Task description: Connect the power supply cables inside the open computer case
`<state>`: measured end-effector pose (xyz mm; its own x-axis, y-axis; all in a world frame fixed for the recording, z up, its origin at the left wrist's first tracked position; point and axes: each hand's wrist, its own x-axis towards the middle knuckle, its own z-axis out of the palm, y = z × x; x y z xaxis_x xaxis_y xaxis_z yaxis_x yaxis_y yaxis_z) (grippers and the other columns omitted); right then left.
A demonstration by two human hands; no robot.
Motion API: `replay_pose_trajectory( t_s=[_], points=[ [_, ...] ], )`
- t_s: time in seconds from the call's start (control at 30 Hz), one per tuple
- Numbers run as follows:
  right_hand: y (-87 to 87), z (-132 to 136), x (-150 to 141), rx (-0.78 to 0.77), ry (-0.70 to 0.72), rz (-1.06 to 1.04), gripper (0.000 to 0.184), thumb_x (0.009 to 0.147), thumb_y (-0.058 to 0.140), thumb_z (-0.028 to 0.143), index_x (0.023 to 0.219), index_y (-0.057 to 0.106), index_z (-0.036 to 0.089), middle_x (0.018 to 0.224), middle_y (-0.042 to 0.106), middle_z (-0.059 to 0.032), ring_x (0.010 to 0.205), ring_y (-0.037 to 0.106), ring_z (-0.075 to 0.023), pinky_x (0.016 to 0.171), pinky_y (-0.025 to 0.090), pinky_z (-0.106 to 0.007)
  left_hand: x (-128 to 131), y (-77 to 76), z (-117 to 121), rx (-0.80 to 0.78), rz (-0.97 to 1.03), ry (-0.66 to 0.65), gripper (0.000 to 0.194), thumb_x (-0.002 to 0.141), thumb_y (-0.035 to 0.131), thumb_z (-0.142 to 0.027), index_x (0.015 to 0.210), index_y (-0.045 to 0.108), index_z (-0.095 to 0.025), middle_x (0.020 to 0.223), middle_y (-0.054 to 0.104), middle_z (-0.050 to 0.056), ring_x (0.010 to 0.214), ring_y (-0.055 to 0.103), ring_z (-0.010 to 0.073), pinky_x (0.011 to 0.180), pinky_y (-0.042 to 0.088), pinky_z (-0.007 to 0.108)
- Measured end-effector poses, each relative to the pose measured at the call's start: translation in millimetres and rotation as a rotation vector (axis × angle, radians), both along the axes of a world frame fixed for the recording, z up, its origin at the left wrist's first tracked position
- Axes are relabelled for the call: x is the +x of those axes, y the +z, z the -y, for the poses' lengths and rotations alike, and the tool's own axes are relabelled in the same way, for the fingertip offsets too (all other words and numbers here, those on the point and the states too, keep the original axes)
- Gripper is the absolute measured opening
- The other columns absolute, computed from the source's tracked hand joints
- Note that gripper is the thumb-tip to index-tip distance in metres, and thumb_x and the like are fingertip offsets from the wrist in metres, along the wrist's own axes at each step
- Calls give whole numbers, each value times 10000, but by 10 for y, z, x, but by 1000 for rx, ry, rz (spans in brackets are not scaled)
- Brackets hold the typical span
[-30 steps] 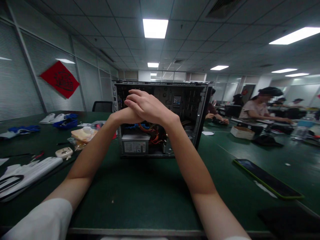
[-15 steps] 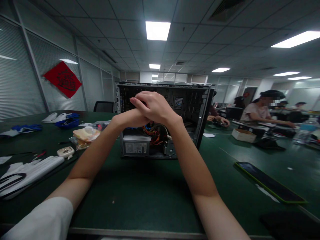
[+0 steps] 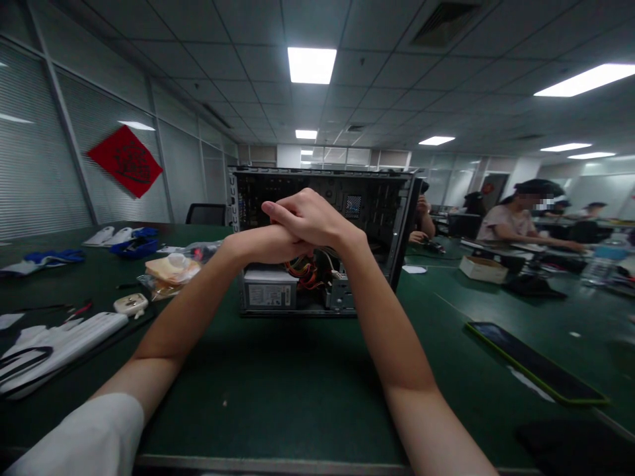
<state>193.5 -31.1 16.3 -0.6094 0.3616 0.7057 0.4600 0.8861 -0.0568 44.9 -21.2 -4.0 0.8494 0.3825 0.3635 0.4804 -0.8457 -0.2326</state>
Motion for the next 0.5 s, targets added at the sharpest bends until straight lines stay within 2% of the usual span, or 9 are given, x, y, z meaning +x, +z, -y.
replay_pose_trajectory(
  t_s=[0.07,0.17,0.23,0.33,0.43,0.5],
  points=[
    [-27,-72,-9,-89,58,-53,854,998,334,843,779,770,142,719,703,-62,695,630,-154,699,444,-285,-10,4,-3,-108,-26,36,479,1082,397,-423,1228,745,-129,1242,781,133,1172,708,248,1010,551,319],
    [-54,-176,-8,-209,136,-229,936,964,241,902,789,774,153,740,726,-83,671,668,-153,679,504,-279,-40,36,-37,-276,-101,65,554,1058,400,-565,1027,767,-151,985,801,107,914,728,235,814,559,321],
    [-50,-207,18,-240,163,-344,982,952,160,917,793,768,163,765,731,-96,657,679,-152,660,530,-281,-69,65,-75,-360,-84,0,496,1037,460,-571,1078,745,-167,1012,798,75,896,722,205,794,549,293],
    [-15,-178,86,-266,182,-379,983,956,137,911,806,766,171,815,739,-108,685,702,-161,664,558,-291,-113,91,-123,-466,-3,-104,420,1023,521,-519,1200,717,-192,1167,790,45,1054,723,180,908,547,256],
    [33,-104,162,-291,184,-335,939,971,198,895,866,783,169,879,753,-111,772,734,-174,724,585,-298,-143,92,-135,-497,25,-114,426,1025,522,-517,1184,727,-180,1223,782,53,1120,716,180,957,545,251],
    [63,-59,220,-290,205,-281,871,997,282,854,935,796,154,953,771,-119,862,747,-184,787,594,-303,-151,89,-128,-455,26,-103,416,1033,519,-514,1158,732,-180,1217,782,53,1120,718,181,973,541,254]
  ],
)
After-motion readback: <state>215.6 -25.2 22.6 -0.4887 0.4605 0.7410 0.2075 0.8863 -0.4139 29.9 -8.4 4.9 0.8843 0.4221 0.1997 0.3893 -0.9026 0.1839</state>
